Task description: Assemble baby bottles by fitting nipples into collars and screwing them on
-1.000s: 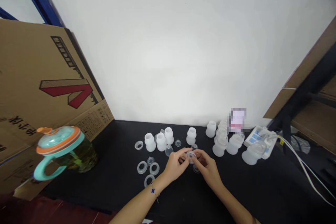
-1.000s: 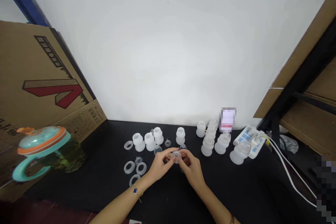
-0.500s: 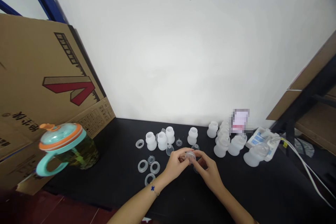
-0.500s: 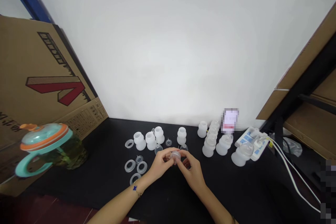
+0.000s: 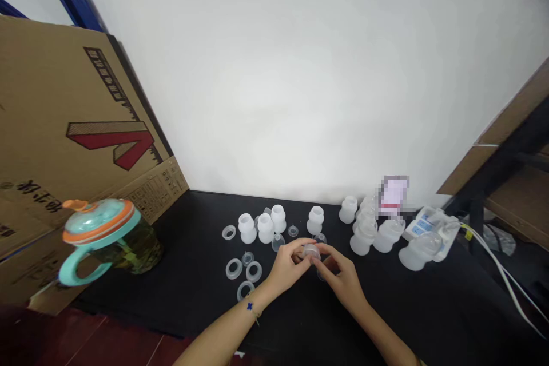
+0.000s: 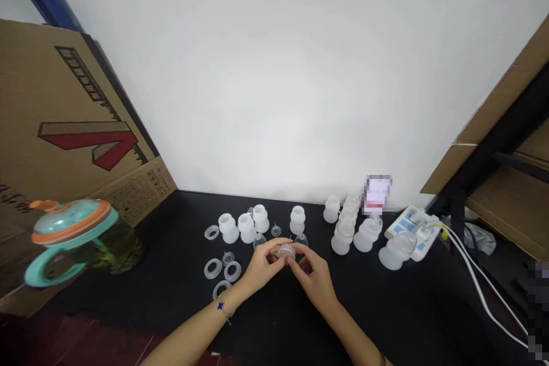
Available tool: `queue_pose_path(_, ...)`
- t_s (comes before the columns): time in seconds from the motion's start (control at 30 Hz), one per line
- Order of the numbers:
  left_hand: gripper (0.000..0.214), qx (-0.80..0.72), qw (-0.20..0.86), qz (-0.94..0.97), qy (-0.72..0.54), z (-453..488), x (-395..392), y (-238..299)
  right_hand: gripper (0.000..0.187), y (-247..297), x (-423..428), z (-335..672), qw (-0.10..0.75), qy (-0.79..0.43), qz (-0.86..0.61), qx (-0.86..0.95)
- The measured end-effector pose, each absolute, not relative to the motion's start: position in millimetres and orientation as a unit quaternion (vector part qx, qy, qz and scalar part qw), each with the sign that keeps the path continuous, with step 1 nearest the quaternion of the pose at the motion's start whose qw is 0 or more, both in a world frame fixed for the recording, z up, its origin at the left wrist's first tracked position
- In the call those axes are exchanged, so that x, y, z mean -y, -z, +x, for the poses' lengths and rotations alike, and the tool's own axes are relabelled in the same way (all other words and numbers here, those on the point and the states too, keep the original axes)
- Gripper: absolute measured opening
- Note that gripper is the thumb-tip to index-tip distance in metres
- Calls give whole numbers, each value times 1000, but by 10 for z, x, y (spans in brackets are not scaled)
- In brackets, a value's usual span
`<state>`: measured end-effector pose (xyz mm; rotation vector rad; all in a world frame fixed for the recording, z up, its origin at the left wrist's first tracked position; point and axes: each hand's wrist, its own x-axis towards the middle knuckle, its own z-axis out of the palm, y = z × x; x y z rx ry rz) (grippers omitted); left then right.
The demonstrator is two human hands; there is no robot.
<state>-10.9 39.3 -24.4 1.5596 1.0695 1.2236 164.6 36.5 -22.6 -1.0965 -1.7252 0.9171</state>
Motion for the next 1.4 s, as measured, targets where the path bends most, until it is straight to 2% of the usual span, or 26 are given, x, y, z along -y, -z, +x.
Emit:
queue_pose_path(0.23, 38, -433, 443, 615, -488, -110, -393, 253, 34, 269, -382, 1649, 436, -365, -440, 695)
queue_pose_path(0.57, 18, -431, 447, 606, -497, -118, -394, 296, 35, 247, -359, 1657, 419, -368, -442, 702)
queue_pose_path(0.87, 13, -440, 446, 596, -503, -132, -397, 282, 35, 261, -373, 1640, 427, -371, -436, 700)
queue_pose_path(1.13, 7, -458, 359, 643, -498, -120, -354, 253, 36, 247, -331, 1639, 424, -360, -442, 703)
queue_pose_path(1.4, 20, -466, 393, 642, -465, -90, -345, 216, 35, 269, -355, 1629, 444, -343, -463, 686)
